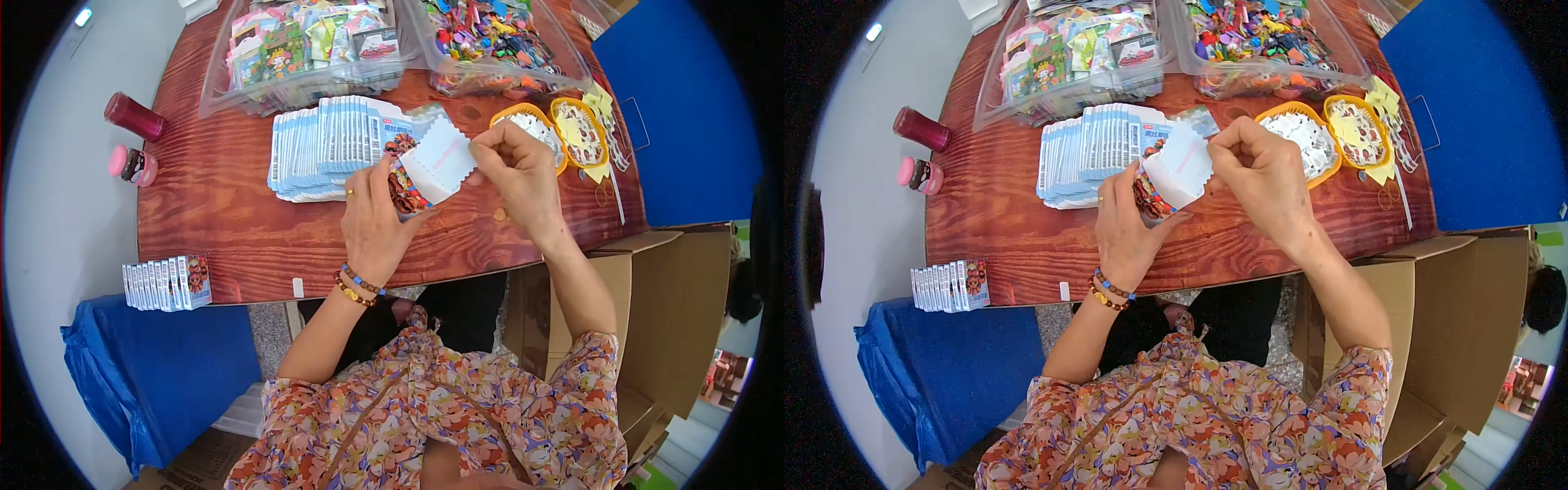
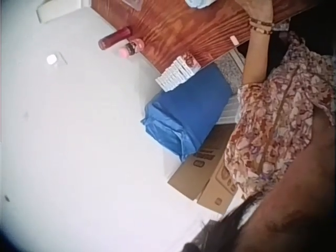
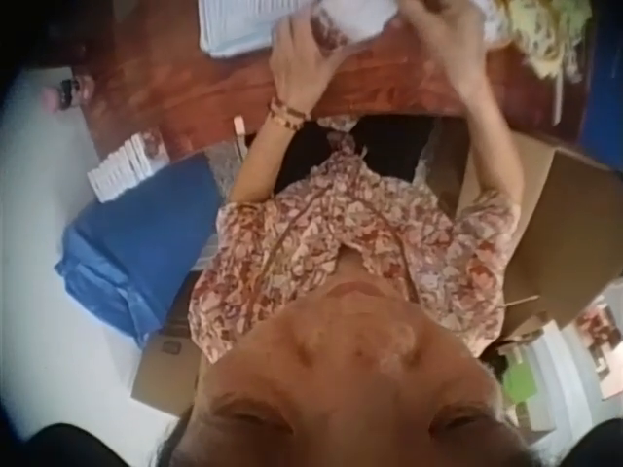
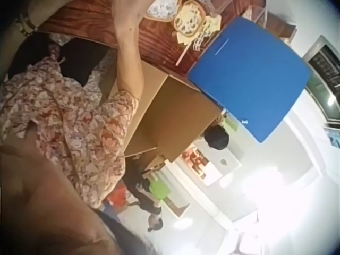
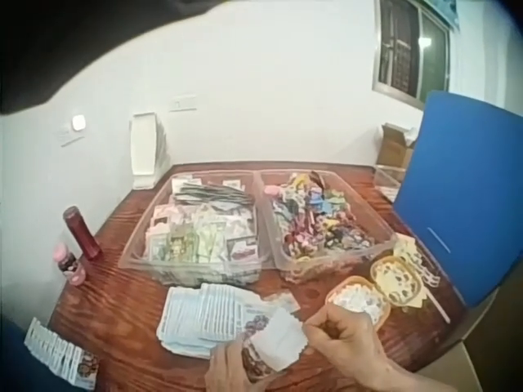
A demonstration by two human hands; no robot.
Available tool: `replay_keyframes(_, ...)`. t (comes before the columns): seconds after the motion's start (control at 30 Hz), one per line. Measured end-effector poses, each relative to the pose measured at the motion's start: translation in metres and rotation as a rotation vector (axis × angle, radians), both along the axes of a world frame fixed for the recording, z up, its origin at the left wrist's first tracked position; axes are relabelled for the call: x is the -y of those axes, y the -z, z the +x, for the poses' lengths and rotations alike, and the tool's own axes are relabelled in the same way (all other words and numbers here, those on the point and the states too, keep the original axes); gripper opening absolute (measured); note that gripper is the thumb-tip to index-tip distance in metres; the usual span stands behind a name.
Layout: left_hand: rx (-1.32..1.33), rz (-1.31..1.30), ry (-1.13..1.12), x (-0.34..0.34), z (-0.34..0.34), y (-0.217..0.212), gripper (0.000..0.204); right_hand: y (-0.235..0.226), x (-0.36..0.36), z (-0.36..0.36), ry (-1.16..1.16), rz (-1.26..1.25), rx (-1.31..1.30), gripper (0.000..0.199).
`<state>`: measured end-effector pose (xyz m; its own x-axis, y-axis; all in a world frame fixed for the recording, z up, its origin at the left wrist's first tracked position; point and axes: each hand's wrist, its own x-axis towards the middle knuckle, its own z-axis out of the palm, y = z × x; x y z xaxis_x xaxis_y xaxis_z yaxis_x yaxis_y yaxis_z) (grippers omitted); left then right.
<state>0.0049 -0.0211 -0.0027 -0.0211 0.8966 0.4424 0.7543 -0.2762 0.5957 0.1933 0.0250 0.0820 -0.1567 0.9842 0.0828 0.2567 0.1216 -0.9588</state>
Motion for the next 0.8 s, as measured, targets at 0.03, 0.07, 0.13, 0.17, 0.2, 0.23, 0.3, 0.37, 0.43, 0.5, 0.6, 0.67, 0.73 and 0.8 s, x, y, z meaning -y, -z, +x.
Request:
replay_keyframes(0.03,-0.002,-0.024,0.007,0.000,0.003,0.000,0.092,0.001,0.002,0.002,-0.008,-0.061,0.009,0.007)
replay_keyframes(0.07,-0.008,-0.046,0.008,0.000,0.004,-0.002,0.093,0.002,0.002,0.002,-0.006,-0.061,0.005,0.007)
replay_keyframes(0.13,-0.003,-0.046,0.003,-0.002,0.005,0.001,0.094,0.009,0.004,0.001,-0.001,-0.040,0.019,0.007)
replay_keyframes(0.17,0.012,-0.047,0.004,-0.003,0.007,0.003,0.095,0.015,0.006,0.003,0.006,-0.040,0.020,0.007)
replay_keyframes(0.2,0.013,-0.047,0.011,-0.005,0.010,0.003,0.095,0.022,0.008,0.004,0.017,0.040,0.128,0.008)
replay_keyframes(0.23,0.029,-0.056,0.018,-0.006,0.012,0.002,0.095,0.026,0.010,0.005,0.028,0.121,0.237,0.008)
replay_keyframes(0.3,0.039,-0.066,0.021,-0.008,0.013,0.002,0.095,0.025,0.013,0.008,0.029,0.078,0.240,0.008)
replay_keyframes(0.37,0.024,-0.019,0.050,-0.010,0.014,0.003,0.094,0.020,0.013,0.009,0.034,0.034,0.245,0.008)
replay_keyframes(0.43,-0.001,-0.033,0.054,-0.008,0.012,0.002,0.094,0.005,0.009,0.008,-0.035,0.022,0.471,0.011)
replay_keyframes(0.5,-0.016,-0.021,0.075,-0.012,0.011,0.002,0.093,-0.009,0.000,0.008,-0.062,0.015,0.489,0.013)
replay_keyframes(0.6,-0.011,-0.079,0.080,-0.006,0.010,0.001,0.092,-0.009,-0.035,0.027,-0.103,0.092,0.413,0.025)
replay_keyframes(0.67,0.012,-0.099,0.125,-0.003,0.009,0.001,0.091,-0.017,-0.081,0.044,0.051,0.326,0.465,0.025)
replay_keyframes(0.73,0.020,-0.152,0.162,0.002,0.014,-0.001,0.089,-0.019,-0.135,0.066,0.257,0.341,0.664,0.025)
replay_keyframes(0.8,0.051,-0.150,0.259,0.009,0.020,0.003,0.087,-0.007,-0.184,0.079,0.359,0.304,0.926,0.030)
